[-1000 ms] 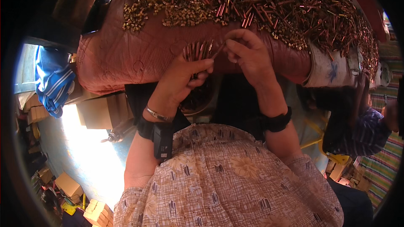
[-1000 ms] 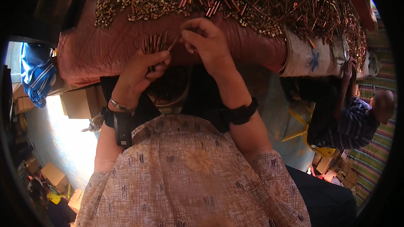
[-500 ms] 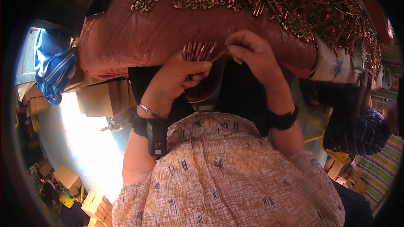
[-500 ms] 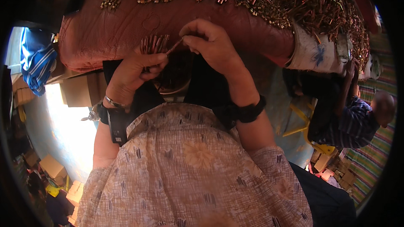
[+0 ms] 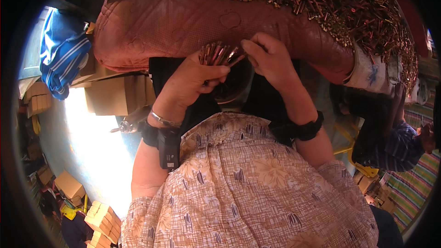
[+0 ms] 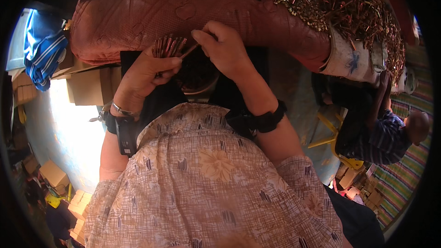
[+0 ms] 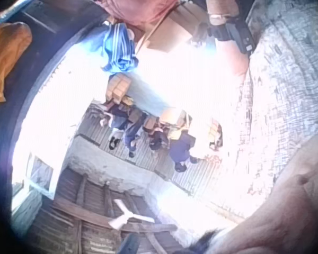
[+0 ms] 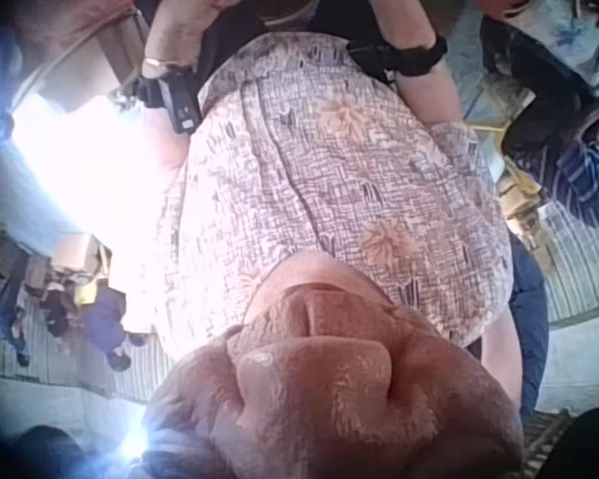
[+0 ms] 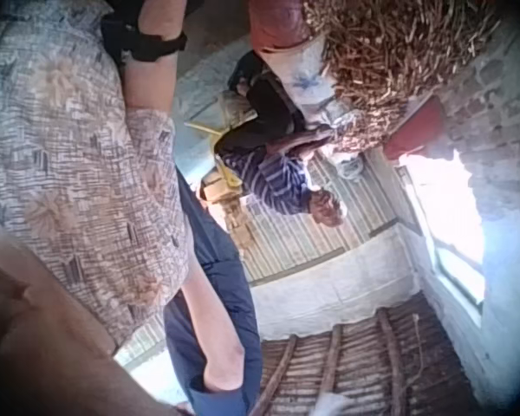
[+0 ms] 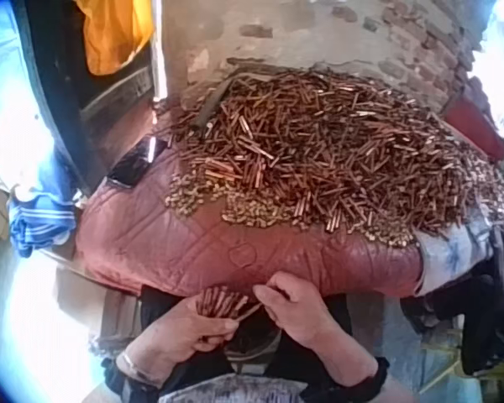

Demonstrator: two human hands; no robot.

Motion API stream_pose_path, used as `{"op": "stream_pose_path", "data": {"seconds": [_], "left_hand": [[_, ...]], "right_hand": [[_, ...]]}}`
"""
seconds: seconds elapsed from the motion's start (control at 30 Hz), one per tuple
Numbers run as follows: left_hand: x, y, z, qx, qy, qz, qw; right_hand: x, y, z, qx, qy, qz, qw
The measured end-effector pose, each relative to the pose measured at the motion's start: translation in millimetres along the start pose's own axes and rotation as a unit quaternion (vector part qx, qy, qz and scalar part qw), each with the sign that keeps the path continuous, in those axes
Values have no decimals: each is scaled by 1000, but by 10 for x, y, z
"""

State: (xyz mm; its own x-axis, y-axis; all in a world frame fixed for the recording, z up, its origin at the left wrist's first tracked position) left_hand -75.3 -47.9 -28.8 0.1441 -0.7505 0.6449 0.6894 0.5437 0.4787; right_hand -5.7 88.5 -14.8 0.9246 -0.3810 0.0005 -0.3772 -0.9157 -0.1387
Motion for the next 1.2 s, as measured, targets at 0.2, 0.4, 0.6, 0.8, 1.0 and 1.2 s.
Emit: {"op": "stream_pose_path", "data": {"seconds": [0.2, 0.4, 0.6, 0.8, 1.0, 1.2], "left_hand": [[43, -49, -10, -4, 5, 0, 1000], [65, -21, -102, 3, -13, -12, 1000], [57, -4, -110, 14, -2, -11, 1000], [33, -40, -164, 3, -15, -25, 1000], [54, -24, -125, 2, -6, -14, 1000], [57, -22, -129, 8, -10, 1, 1000]], "right_hand": [[57, 96, -16, -103, 17, -33, 994], [85, 108, -41, -83, 34, -41, 995], [152, 67, -35, -35, -3, -46, 998], [180, 90, -39, -47, -21, -40, 998], [146, 136, -60, -43, -12, -7, 999], [158, 119, 41, -7, 15, -8, 1000]]}}
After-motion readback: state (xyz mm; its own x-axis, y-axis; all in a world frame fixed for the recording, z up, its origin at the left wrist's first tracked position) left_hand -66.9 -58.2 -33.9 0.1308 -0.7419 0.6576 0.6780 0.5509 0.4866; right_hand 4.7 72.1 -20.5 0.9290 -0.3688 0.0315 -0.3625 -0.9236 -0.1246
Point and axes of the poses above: each hand's wrist, its own x-axis away from the middle knuckle, its own y-axis out of the palm, z = x × y, the point moved 6 cm from there along -x, towards the middle knuckle, and after that the axes turned 15 degrees about -y, right-handed, at the moved point
